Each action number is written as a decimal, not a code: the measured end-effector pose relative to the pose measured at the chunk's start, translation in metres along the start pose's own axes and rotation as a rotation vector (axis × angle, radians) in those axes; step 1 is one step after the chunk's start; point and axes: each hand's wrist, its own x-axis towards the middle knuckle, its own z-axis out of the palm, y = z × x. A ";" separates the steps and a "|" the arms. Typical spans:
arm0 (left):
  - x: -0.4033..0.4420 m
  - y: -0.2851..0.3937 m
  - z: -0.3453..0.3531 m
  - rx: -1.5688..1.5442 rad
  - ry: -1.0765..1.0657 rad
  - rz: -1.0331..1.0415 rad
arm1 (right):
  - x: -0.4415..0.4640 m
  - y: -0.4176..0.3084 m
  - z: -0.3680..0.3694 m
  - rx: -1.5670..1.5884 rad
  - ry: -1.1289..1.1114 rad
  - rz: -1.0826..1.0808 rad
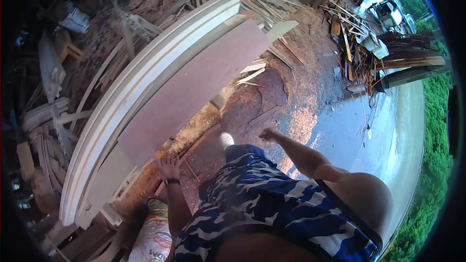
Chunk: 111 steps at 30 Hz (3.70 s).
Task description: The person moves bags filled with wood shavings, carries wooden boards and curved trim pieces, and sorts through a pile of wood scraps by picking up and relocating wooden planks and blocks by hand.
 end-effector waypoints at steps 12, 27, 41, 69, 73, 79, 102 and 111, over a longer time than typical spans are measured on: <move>0.026 -0.006 0.078 0.131 0.183 0.124 | 0.100 -0.185 -0.135 1.529 0.022 0.101; -0.064 -0.083 0.043 -0.025 -0.130 0.049 | 0.074 -0.189 -0.133 1.707 -0.007 0.108; -0.098 -0.107 -0.023 -0.334 -0.029 -0.112 | 0.025 -0.134 -0.033 1.756 -0.223 0.199; -0.187 -0.076 -0.015 -0.550 0.089 0.423 | 0.010 -0.326 0.004 1.177 -0.793 0.064; -0.171 -0.072 -0.001 -0.513 0.129 0.340 | -0.002 -0.353 0.067 1.092 -0.949 0.212; -0.125 -0.053 -0.112 0.812 0.585 0.912 | -0.034 -0.405 0.145 0.725 -1.105 0.130; -0.455 0.312 -0.537 -0.469 0.667 1.126 | 0.071 -0.347 0.103 -0.204 -0.481 0.193; -0.334 0.265 -0.592 0.735 1.437 0.267 | 0.060 -0.342 0.132 0.188 -0.537 0.015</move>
